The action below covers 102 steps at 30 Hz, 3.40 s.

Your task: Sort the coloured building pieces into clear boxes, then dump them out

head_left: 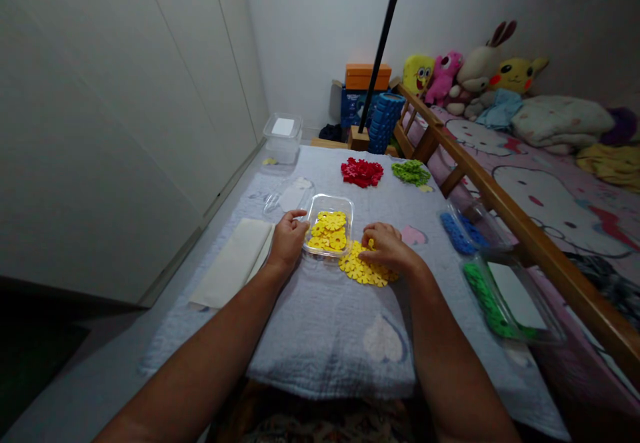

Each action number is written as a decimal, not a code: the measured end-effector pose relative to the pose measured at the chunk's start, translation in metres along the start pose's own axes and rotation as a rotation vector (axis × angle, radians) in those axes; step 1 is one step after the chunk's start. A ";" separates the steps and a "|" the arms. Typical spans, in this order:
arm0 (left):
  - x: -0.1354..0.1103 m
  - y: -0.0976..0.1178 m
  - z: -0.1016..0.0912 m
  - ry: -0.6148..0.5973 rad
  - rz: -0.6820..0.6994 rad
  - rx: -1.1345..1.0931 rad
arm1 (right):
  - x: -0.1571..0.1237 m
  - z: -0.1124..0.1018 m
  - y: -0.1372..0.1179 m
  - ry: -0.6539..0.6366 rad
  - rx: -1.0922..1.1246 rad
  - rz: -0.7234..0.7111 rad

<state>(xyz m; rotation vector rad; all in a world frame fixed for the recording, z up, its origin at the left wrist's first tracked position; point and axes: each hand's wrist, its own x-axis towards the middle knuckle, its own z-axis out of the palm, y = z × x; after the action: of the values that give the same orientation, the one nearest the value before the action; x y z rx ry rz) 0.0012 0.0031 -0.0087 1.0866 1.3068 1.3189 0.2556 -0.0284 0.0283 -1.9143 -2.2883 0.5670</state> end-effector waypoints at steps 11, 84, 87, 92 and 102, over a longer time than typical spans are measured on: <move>-0.001 0.001 0.000 -0.013 -0.001 -0.007 | -0.001 -0.013 0.002 0.261 0.616 -0.125; -0.002 0.004 0.001 -0.005 0.001 -0.003 | 0.008 -0.002 -0.007 0.627 0.824 -0.054; -0.002 0.004 0.001 -0.009 0.005 0.001 | 0.010 0.004 -0.024 0.690 0.714 -0.168; -0.002 0.001 0.001 -0.017 0.001 -0.005 | 0.018 0.012 -0.040 0.735 0.476 -0.227; -0.005 0.004 0.003 -0.025 -0.006 -0.005 | 0.028 0.021 -0.045 0.738 0.293 -0.118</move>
<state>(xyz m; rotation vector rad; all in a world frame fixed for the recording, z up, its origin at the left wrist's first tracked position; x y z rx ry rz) 0.0045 -0.0008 -0.0042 1.0916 1.2863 1.3002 0.2014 -0.0120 0.0200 -1.4944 -1.7137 0.1251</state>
